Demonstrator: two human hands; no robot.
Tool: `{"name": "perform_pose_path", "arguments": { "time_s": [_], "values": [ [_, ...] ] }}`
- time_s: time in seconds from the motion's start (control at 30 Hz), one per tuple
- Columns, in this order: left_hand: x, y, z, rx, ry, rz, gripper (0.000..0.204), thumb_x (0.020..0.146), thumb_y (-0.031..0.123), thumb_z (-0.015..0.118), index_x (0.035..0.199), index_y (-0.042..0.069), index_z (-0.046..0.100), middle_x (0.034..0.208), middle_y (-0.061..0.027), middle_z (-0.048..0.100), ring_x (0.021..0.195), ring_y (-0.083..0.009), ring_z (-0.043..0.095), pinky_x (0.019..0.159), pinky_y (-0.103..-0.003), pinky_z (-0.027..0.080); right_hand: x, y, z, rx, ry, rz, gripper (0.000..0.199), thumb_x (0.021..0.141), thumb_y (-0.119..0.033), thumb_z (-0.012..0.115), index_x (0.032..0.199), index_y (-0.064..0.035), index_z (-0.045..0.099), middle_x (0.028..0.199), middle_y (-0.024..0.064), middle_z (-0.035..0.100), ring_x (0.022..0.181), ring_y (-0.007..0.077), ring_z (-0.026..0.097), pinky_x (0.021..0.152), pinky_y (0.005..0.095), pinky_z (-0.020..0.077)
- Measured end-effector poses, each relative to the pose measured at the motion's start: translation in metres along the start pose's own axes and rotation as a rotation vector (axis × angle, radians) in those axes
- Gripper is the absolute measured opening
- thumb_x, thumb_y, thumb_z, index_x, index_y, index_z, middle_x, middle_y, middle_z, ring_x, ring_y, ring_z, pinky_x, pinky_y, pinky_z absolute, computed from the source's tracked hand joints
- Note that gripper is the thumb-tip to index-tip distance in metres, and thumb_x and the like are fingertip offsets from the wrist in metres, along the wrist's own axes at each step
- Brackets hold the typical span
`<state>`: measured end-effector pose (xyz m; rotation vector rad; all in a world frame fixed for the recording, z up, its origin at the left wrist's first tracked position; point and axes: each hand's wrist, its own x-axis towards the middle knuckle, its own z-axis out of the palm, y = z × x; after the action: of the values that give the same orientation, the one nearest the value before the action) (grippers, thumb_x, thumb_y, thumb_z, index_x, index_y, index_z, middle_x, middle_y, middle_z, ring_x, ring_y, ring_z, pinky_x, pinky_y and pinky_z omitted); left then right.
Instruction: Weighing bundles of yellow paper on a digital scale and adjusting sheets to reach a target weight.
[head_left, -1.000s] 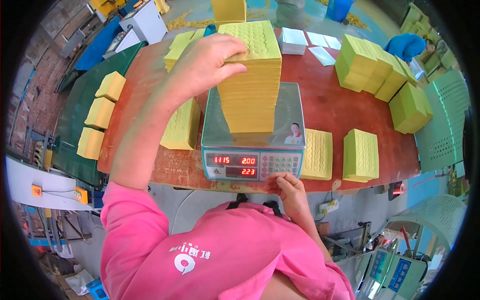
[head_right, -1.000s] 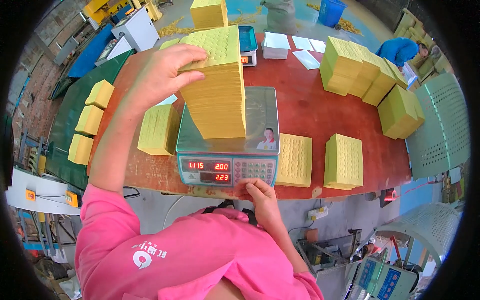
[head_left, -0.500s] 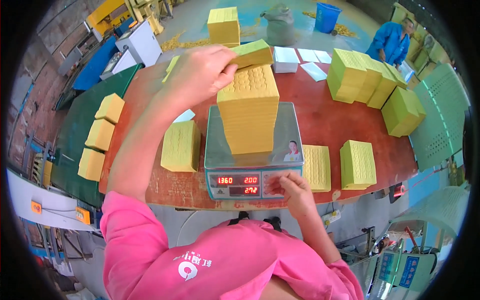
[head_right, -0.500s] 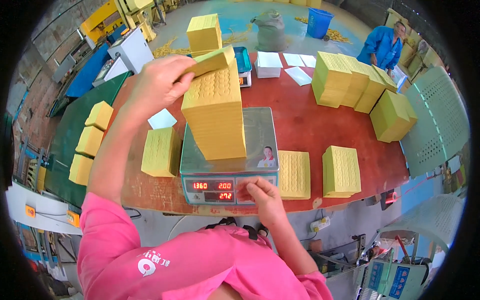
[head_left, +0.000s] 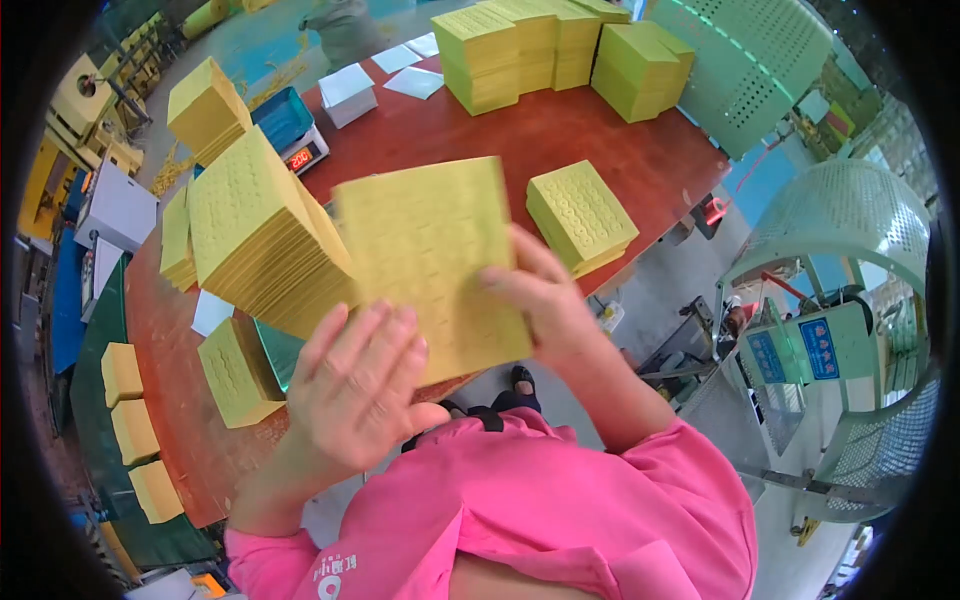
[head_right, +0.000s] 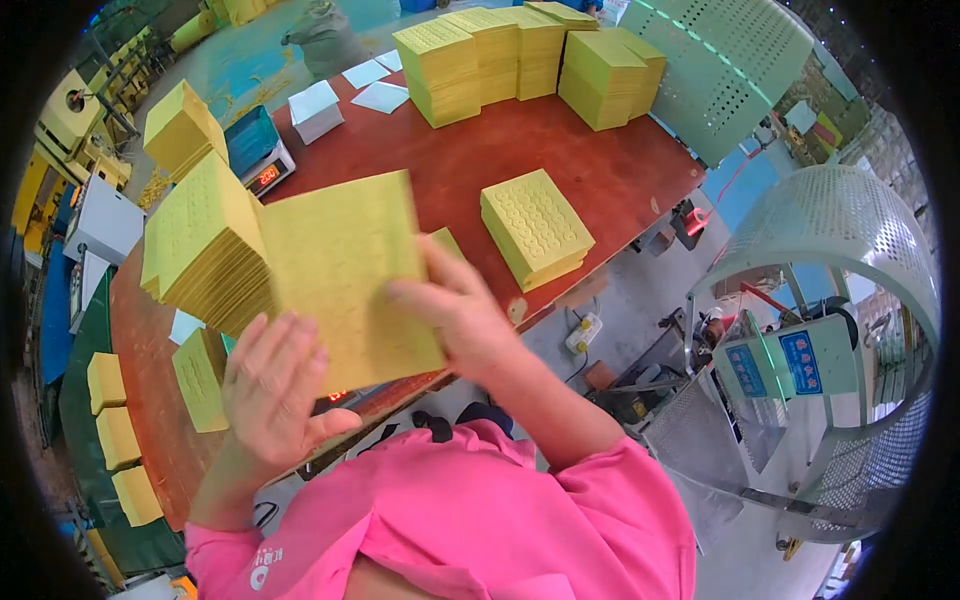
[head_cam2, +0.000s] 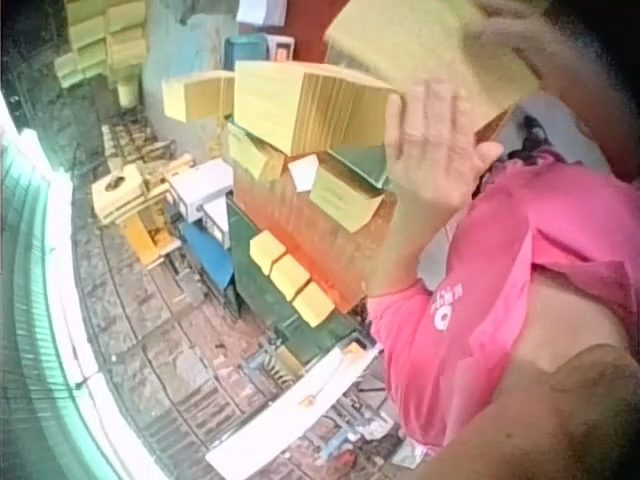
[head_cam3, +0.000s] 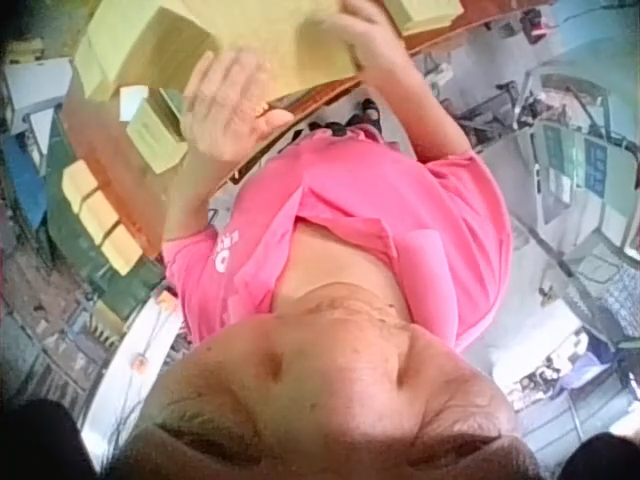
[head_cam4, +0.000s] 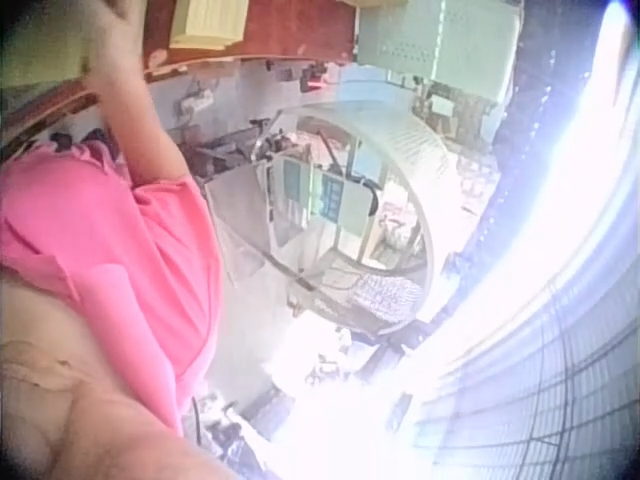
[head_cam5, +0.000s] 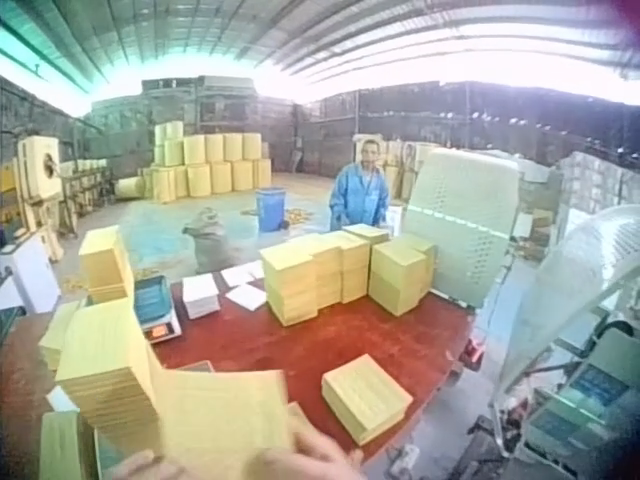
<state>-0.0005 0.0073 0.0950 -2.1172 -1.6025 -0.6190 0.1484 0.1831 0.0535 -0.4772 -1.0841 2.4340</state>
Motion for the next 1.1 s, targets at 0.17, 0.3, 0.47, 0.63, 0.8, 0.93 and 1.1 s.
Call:
{"name": "perform_pose_path", "arguments": {
  "time_s": [0.17, 0.3, 0.47, 0.63, 0.8, 0.93, 1.1],
  "values": [
    [0.022, 0.018, 0.118, -1.013, 0.131, -0.852, 0.048, 0.095, 0.023, 0.062, 0.129, -0.010, 0.052, 0.126, -0.0211, 0.059, 0.109, -0.0274, 0.063, 0.091, -0.037, 0.053, 0.006, -0.042, -0.126, -0.284, 0.275, -0.259, 0.050, 0.089, -0.003, 0.057, 0.138, -0.0039, 0.048, 0.126, 0.0095, 0.059, 0.112, 0.0190, 0.059, 0.094, 0.0355, 0.0499],
    [0.063, 0.030, 0.218, -1.689, 0.045, -1.297, 0.045, 0.095, 0.018, 0.062, 0.131, -0.008, 0.052, 0.120, -0.0130, 0.062, 0.096, -0.0198, 0.065, 0.081, -0.030, 0.054, 0.025, -0.082, -0.222, -0.333, 0.325, -0.157, 0.050, 0.090, -0.004, 0.056, 0.139, -0.0049, 0.047, 0.126, 0.0106, 0.059, 0.112, 0.0215, 0.060, 0.094, 0.0382, 0.0500],
    [0.090, 0.049, 0.277, -1.638, 0.118, -1.402, 0.041, 0.095, 0.020, 0.063, 0.127, -0.005, 0.057, 0.114, -0.0095, 0.063, 0.091, -0.0146, 0.064, 0.075, -0.028, 0.054, 0.049, -0.098, -0.266, -0.404, 0.250, 0.069, 0.053, 0.090, -0.006, 0.056, 0.142, -0.0040, 0.044, 0.126, 0.0131, 0.059, 0.112, 0.0258, 0.060, 0.096, 0.0419, 0.0486],
    [0.093, 0.067, 0.315, -1.283, 0.243, -1.360, 0.041, 0.093, 0.023, 0.067, 0.123, -0.004, 0.061, 0.107, -0.0071, 0.063, 0.089, -0.0113, 0.063, 0.071, -0.026, 0.054, 0.067, -0.098, -0.268, -0.445, 0.162, 0.147, 0.054, 0.090, -0.005, 0.056, 0.142, 0.0001, 0.043, 0.126, 0.0134, 0.058, 0.111, 0.0251, 0.059, 0.097, 0.0395, 0.0475],
    [0.101, 0.079, 0.312, -0.904, 0.281, -1.280, 0.040, 0.087, 0.025, 0.071, 0.114, -0.004, 0.064, 0.093, -0.0098, 0.060, 0.087, -0.0181, 0.062, 0.069, -0.030, 0.051, 0.077, -0.087, -0.271, -0.522, 0.067, 0.135, 0.051, 0.088, -0.004, 0.056, 0.137, 0.0049, 0.046, 0.123, 0.0128, 0.060, 0.111, 0.0206, 0.059, 0.096, 0.0336, 0.0468],
    [0.118, 0.093, 0.317, -0.646, 0.315, -1.181, 0.032, 0.080, 0.021, 0.072, 0.098, -0.004, 0.063, 0.090, -0.0172, 0.058, 0.084, -0.0322, 0.058, 0.073, -0.041, 0.047, 0.069, -0.089, -0.287, -0.640, 0.101, 0.036, 0.048, 0.088, -0.002, 0.054, 0.135, 0.0049, 0.048, 0.125, 0.0139, 0.060, 0.113, 0.0208, 0.058, 0.097, 0.0338, 0.0463],
    [0.116, 0.099, 0.308, -0.596, 0.262, -1.209, 0.028, 0.082, 0.020, 0.070, 0.098, -0.002, 0.061, 0.095, -0.0173, 0.055, 0.088, -0.0346, 0.058, 0.075, -0.043, 0.048, 0.062, -0.078, -0.272, -0.794, 0.182, -0.183, 0.053, 0.088, 0.002, 0.054, 0.140, 0.0076, 0.043, 0.134, 0.0162, 0.053, 0.120, 0.0223, 0.053, 0.102, 0.0343, 0.0425]
  ]
}}
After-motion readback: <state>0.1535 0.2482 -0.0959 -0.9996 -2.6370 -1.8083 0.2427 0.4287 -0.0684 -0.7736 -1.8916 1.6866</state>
